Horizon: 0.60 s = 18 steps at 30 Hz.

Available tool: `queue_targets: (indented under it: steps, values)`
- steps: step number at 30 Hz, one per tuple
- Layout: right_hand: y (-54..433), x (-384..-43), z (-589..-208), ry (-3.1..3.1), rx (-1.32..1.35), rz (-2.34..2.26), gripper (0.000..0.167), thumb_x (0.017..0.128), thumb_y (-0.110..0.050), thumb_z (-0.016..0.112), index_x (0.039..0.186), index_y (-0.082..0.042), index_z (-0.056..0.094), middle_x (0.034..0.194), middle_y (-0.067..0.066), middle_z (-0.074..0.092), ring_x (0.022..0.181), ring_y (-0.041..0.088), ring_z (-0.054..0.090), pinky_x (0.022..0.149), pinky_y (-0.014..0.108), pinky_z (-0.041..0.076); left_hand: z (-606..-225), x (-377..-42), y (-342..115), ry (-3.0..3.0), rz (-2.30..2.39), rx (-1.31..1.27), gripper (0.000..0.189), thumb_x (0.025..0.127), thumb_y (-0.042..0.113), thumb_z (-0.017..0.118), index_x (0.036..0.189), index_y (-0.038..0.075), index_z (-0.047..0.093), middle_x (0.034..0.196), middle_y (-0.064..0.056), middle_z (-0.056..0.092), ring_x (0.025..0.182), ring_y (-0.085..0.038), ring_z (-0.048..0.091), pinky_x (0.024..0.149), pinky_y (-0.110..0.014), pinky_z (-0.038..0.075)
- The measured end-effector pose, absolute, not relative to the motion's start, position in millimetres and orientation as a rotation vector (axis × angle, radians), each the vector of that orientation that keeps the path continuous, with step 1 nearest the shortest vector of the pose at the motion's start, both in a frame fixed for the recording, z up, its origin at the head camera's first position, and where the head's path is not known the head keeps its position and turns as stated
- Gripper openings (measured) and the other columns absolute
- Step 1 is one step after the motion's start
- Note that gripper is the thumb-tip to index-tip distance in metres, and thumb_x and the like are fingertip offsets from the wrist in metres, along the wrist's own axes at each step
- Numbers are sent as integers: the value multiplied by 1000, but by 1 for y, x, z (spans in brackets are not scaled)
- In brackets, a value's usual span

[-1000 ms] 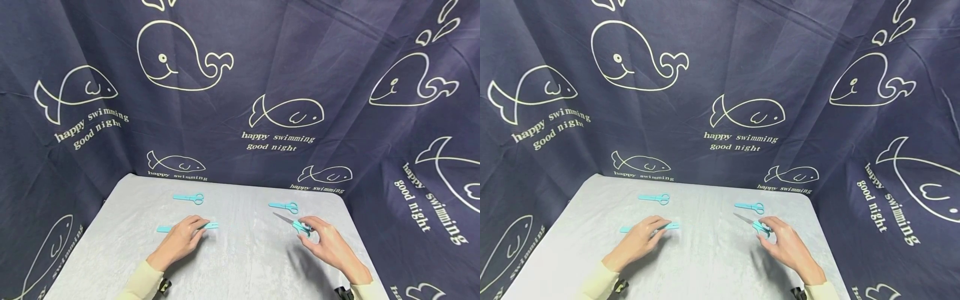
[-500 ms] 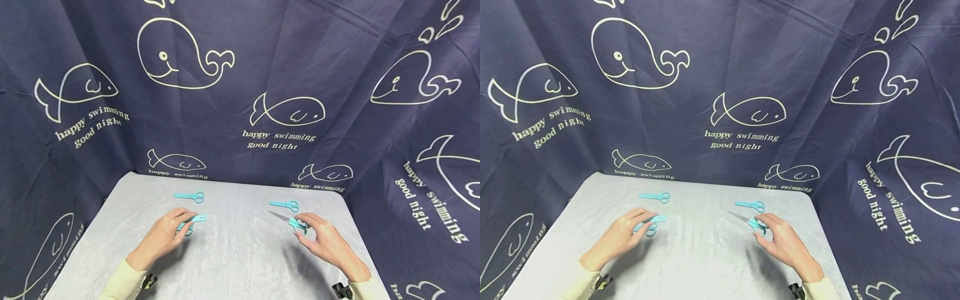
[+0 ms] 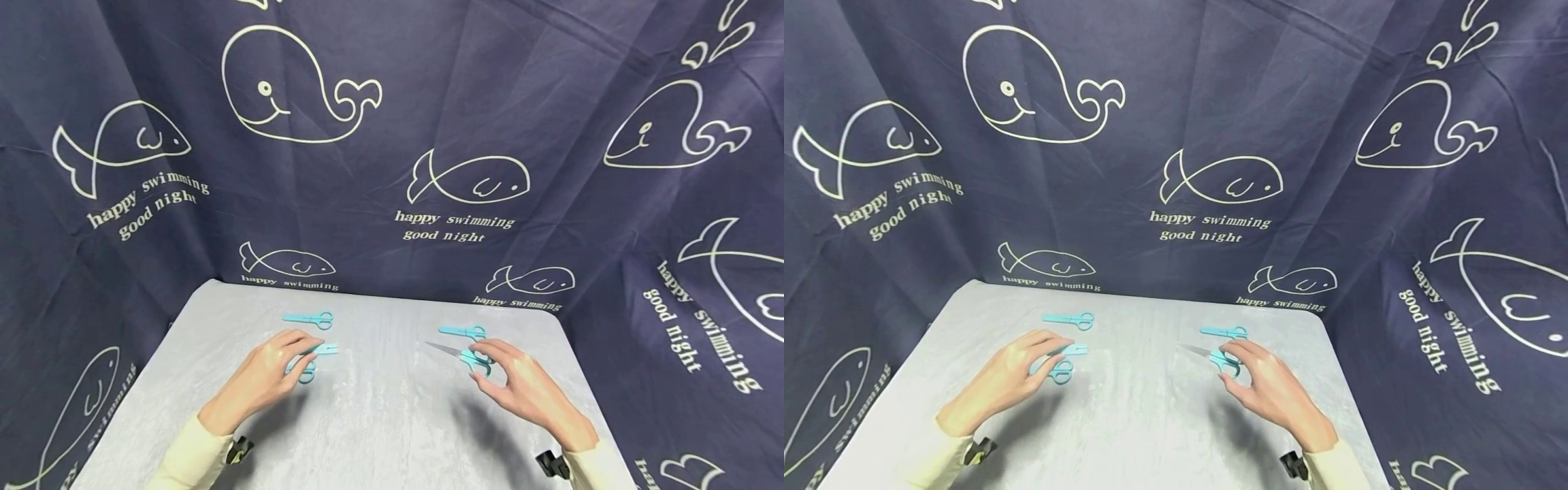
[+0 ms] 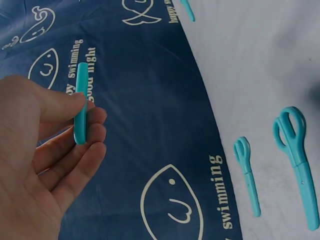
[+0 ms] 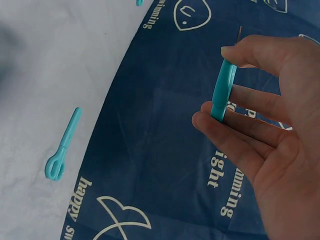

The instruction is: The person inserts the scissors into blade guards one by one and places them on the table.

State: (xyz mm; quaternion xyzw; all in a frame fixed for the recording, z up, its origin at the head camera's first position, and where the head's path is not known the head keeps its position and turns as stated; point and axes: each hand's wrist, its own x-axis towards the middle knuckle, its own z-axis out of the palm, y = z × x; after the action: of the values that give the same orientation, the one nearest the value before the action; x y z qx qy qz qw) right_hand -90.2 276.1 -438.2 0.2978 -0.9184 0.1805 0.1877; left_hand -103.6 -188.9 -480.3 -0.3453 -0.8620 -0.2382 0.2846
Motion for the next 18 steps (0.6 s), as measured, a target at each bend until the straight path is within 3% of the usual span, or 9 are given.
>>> queue_targets:
  steps: [7, 12, 15, 18]
  values:
    - [268, -93, -430, -2584, 868, 521, 42, 86, -20, 87, 126, -14, 75, 125, 2, 74, 105, 21, 74, 86, 46, 64, -471, -108, -183, -2311, -651, -935, 32, 90, 10, 83, 122, 12, 78, 118, -1, 73, 107, -20, 73, 87, -43, 63]
    - [261, -96, -423, -2590, 904, 556, 41, 88, -18, 87, 127, -16, 75, 130, 0, 73, 118, 26, 73, 98, 48, 60, -467, -111, -181, -2310, -642, -934, 34, 90, 10, 85, 124, 12, 78, 119, -1, 73, 108, -20, 73, 87, -43, 64]
    - [255, -98, -419, -2598, 951, 577, 40, 90, -18, 85, 129, -18, 75, 137, -6, 70, 125, 22, 70, 104, 46, 57, -466, -111, -181, -2315, -634, -941, 35, 90, 11, 86, 124, 13, 78, 119, 0, 73, 108, -19, 73, 87, -43, 64]
    - [249, -101, -418, -2598, 993, 581, 40, 92, -19, 84, 130, -18, 74, 140, -10, 68, 121, 15, 70, 102, 43, 59, -465, -110, -180, -2314, -643, -958, 35, 90, 11, 87, 124, 14, 78, 119, 1, 73, 109, -18, 73, 88, -42, 64]
